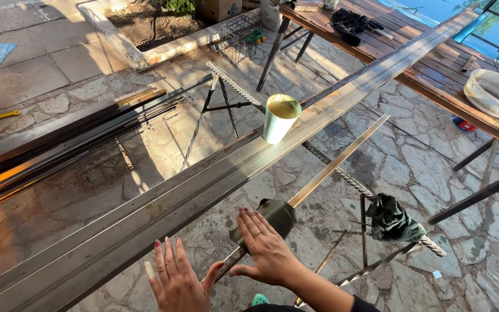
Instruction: Manual sanding of a long metal beam using a sanding block to prepare the surface.
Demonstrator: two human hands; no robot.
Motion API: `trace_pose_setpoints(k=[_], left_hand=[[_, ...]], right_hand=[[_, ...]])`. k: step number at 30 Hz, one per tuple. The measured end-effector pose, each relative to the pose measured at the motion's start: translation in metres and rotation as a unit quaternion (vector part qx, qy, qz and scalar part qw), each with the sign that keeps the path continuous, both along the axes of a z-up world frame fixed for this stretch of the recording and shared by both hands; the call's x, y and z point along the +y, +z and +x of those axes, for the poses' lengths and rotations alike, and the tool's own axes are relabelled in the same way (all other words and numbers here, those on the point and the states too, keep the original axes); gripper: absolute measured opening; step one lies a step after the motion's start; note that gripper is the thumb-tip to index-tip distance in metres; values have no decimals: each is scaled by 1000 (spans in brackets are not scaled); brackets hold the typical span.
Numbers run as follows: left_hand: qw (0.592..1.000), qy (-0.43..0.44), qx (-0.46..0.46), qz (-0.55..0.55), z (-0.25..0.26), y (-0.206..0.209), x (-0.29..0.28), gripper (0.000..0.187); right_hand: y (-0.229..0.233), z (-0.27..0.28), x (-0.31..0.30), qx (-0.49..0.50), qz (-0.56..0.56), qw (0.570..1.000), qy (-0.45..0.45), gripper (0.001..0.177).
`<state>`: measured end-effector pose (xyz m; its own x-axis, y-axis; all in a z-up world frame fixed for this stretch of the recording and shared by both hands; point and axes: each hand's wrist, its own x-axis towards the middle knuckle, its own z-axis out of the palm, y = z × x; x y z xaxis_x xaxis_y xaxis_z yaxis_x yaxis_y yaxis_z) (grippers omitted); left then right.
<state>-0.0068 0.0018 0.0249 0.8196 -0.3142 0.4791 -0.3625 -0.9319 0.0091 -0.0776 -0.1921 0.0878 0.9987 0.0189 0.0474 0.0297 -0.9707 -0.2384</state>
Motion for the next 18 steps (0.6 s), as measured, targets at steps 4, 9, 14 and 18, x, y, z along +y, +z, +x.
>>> trace_pose_setpoints(k=[4, 9, 14, 18], left_hand=[[999, -11, 0, -34, 0, -1, 0, 108], [999, -17, 31, -9, 0, -1, 2, 109], [998, -29, 43, -29, -3, -1, 2, 106], [1000, -7, 13, -18, -2, -3, 0, 108]], right_hand=[[6, -11, 26, 47, 39, 998, 22, 123], [6, -21, -1, 72, -1, 997, -27, 121], [-1, -6, 24, 54, 28, 998, 4, 119], [7, -33, 22, 111, 50, 992, 36, 123]])
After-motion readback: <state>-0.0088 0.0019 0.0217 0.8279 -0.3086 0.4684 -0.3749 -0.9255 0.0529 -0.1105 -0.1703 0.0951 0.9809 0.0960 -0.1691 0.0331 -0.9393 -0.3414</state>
